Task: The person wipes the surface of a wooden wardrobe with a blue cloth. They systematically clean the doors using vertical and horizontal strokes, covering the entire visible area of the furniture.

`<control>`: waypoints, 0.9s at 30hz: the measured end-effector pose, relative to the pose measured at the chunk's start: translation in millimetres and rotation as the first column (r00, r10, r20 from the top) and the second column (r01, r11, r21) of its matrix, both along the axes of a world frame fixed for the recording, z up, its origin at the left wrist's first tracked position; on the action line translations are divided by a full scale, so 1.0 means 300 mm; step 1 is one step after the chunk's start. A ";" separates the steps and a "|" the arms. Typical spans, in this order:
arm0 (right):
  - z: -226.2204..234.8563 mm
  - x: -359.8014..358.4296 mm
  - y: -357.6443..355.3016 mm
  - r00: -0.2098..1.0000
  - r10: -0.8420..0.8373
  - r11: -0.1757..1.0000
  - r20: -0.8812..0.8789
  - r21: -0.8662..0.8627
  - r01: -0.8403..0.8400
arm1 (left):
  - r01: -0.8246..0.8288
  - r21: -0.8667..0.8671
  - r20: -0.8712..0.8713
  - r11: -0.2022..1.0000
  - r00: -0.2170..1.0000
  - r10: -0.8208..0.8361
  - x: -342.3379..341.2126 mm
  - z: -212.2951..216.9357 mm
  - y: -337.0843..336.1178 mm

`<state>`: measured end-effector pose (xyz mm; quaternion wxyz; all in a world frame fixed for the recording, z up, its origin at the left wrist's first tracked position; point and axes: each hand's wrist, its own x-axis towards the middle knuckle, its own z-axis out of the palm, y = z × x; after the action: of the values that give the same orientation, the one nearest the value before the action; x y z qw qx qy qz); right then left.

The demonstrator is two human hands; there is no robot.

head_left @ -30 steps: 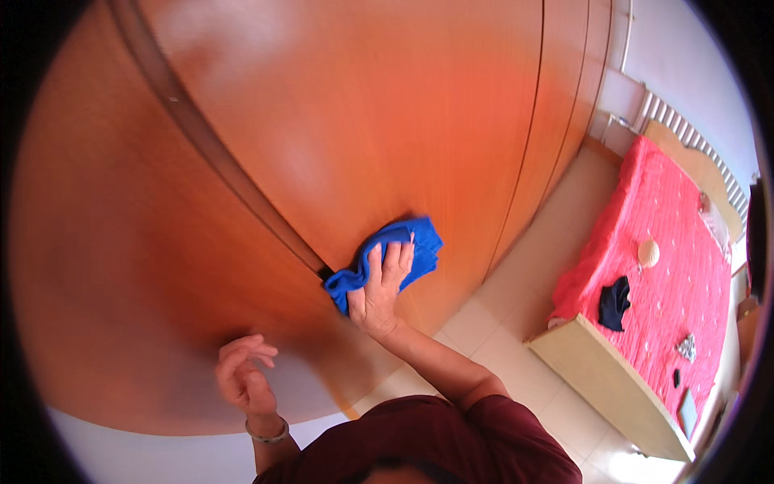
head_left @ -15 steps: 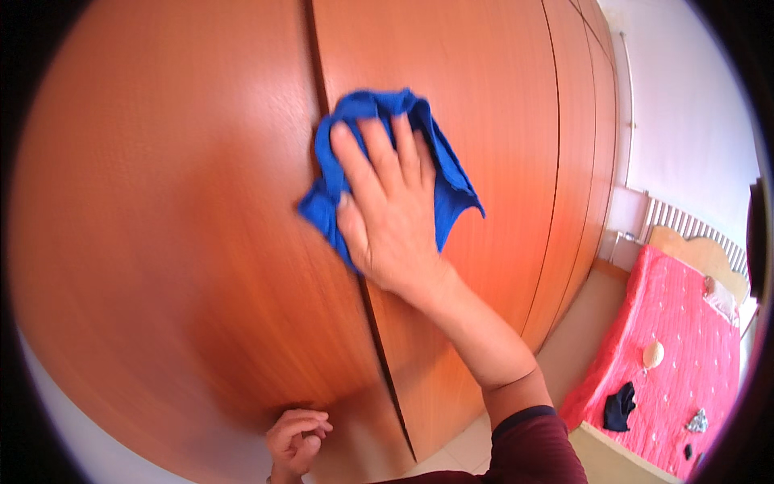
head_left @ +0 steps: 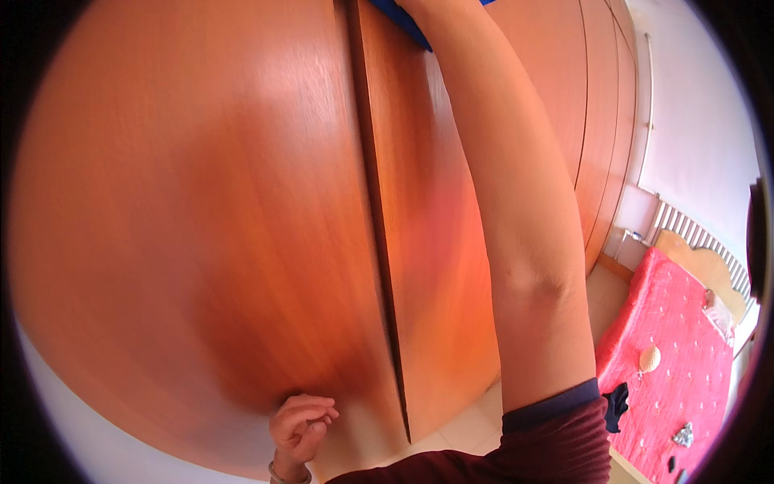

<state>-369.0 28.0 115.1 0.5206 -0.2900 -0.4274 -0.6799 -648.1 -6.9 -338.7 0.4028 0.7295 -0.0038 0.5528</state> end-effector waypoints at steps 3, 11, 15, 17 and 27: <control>-0.200 0.026 -0.054 0.999 -0.014 0.999 0.030 -0.052 0.016 | 0.002 0.028 -0.009 1.000 1.000 -0.002 0.034 0.005 0.003; -0.833 -0.039 -0.104 0.962 0.270 0.871 -0.035 -0.417 -0.260 | -0.078 0.004 -0.007 0.997 0.997 0.078 -0.008 0.019 -0.009; -1.209 -0.045 -0.176 0.949 0.265 0.762 -0.173 -0.566 -0.316 | -0.102 -0.021 -0.010 0.995 0.995 0.101 0.017 0.022 -0.033; -1.397 -0.034 -0.195 0.915 0.323 0.683 -0.242 -0.609 -0.402 | -0.092 -0.055 0.000 0.994 0.996 0.092 0.019 0.019 -0.041; -1.558 -0.272 -0.171 0.911 0.170 0.612 -0.377 -0.684 -0.397 | -0.106 -0.048 0.015 0.993 0.994 0.107 0.010 0.020 -0.027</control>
<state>-450.4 -23.4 -352.4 0.5105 -0.4969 -0.6324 -0.3043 -645.3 -15.1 -332.7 0.3897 0.7141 0.0445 0.5798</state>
